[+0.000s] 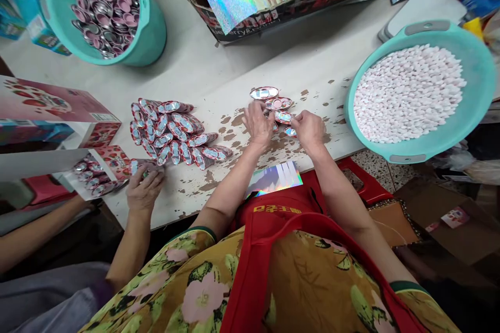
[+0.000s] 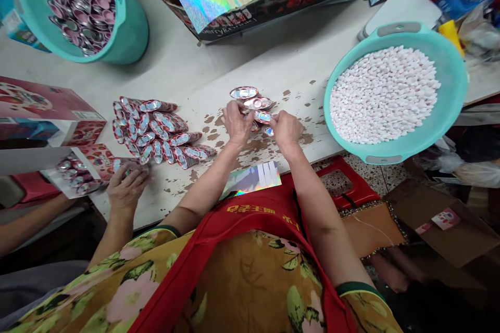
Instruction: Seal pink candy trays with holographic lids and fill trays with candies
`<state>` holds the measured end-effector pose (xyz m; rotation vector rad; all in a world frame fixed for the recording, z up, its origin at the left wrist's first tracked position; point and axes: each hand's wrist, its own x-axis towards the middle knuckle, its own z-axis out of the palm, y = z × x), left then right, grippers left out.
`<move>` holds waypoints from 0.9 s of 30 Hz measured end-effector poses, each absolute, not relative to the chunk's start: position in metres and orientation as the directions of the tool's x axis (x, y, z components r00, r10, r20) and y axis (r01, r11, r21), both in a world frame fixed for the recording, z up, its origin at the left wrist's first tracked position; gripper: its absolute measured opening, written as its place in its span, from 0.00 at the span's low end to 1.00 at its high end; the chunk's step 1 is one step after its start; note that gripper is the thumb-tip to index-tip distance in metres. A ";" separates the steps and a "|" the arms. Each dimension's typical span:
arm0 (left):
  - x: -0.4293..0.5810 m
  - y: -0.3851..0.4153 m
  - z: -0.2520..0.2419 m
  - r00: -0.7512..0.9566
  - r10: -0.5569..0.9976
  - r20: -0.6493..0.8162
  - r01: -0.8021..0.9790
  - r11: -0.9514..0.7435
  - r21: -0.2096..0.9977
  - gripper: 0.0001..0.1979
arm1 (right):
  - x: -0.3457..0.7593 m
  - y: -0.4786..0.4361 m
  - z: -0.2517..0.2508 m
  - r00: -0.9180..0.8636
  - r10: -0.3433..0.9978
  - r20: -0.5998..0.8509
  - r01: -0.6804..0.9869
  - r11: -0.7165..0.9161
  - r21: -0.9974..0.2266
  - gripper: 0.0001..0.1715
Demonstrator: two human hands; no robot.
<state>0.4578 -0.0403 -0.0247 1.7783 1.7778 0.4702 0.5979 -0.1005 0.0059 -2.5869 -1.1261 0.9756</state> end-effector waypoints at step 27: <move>0.361 -0.167 0.036 0.745 0.479 -0.464 0.652 -0.378 0.657 0.04 | 0.540 -0.200 -0.019 -0.018 0.611 -0.791 0.819 -0.444 -0.362 0.20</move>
